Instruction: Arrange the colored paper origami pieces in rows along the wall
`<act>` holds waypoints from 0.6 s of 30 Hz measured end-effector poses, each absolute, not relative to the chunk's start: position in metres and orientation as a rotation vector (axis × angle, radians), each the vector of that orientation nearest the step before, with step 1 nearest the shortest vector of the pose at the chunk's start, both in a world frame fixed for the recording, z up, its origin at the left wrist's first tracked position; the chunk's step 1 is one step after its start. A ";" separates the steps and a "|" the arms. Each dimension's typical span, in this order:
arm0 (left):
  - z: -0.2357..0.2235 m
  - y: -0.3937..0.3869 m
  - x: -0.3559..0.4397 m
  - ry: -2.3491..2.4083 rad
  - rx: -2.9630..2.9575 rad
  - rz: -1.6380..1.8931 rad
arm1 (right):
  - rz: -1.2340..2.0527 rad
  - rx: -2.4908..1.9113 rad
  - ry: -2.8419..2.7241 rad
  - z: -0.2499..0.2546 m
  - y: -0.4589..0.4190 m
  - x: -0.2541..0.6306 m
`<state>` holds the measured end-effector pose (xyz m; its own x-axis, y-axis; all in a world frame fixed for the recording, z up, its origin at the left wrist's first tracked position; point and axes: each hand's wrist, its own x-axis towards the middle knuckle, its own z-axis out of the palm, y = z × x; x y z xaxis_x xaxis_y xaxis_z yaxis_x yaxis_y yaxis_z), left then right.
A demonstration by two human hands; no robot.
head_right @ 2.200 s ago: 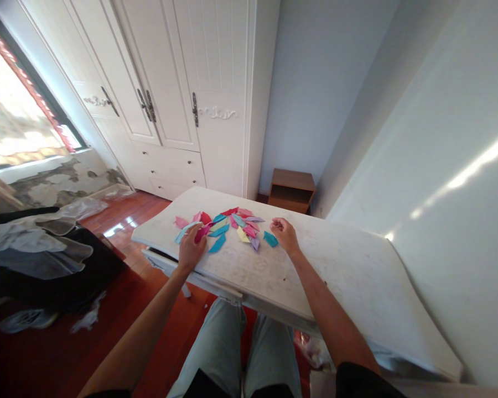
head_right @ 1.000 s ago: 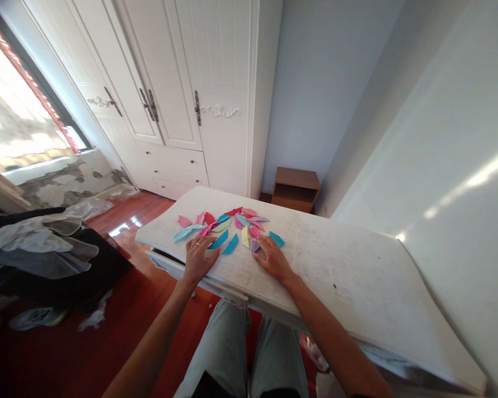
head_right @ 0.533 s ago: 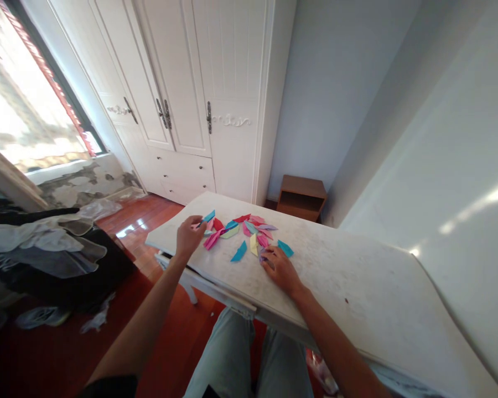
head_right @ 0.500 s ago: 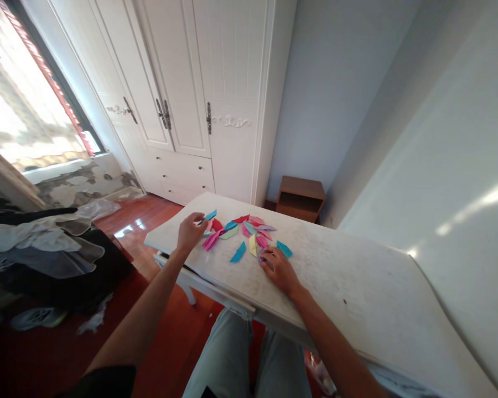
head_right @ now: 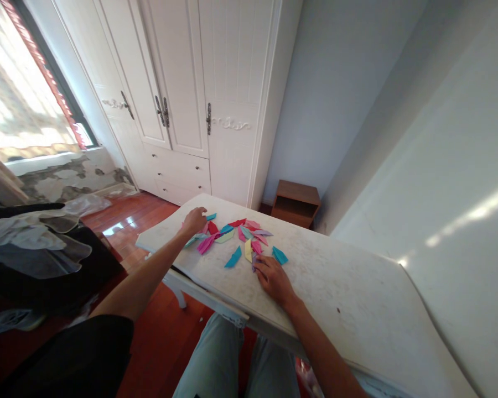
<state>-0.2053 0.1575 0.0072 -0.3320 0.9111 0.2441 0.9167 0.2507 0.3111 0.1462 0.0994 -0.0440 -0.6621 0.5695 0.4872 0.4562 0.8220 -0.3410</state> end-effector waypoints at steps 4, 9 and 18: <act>0.003 0.132 -0.199 -2.399 -1.840 -0.603 | 0.236 -0.673 -2.462 -0.045 0.099 0.147; -0.017 0.096 -0.181 -2.191 -2.124 -0.481 | 0.248 -0.512 -2.492 -0.044 0.100 0.147; -0.037 0.087 -0.175 -2.025 -2.332 -0.531 | 0.309 -0.483 -2.421 -0.038 0.095 0.149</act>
